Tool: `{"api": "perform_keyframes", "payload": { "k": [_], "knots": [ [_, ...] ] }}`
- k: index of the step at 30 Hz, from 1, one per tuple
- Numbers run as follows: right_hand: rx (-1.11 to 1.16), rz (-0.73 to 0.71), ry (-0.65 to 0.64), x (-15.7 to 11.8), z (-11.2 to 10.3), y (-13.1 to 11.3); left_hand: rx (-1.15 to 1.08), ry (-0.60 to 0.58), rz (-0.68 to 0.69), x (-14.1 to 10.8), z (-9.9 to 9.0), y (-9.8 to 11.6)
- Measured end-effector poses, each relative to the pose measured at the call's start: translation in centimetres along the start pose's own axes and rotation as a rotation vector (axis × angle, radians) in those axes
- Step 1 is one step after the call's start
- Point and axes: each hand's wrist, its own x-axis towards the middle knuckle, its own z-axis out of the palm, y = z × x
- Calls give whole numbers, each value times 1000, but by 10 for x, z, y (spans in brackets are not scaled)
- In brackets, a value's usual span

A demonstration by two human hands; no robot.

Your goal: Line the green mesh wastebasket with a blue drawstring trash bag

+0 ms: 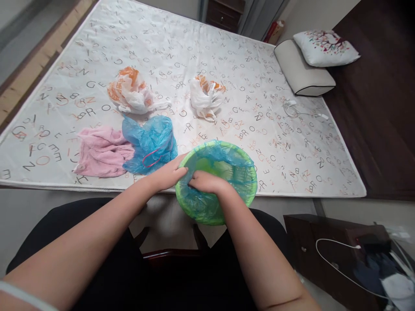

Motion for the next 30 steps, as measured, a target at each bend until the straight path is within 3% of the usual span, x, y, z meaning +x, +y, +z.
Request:
{"api": "perform_keyframes", "payload": {
  "k": [11, 19, 30],
  "knots": [
    [-78, 22, 21, 5, 5, 4, -22, -2, 14, 1, 0, 0],
    [-220, 30, -77, 9, 15, 10, -22, -16, 1, 1, -1, 4],
    [-205, 42, -55, 11, 16, 9, -18, -14, 6, 1, -2, 4]
  ]
}}
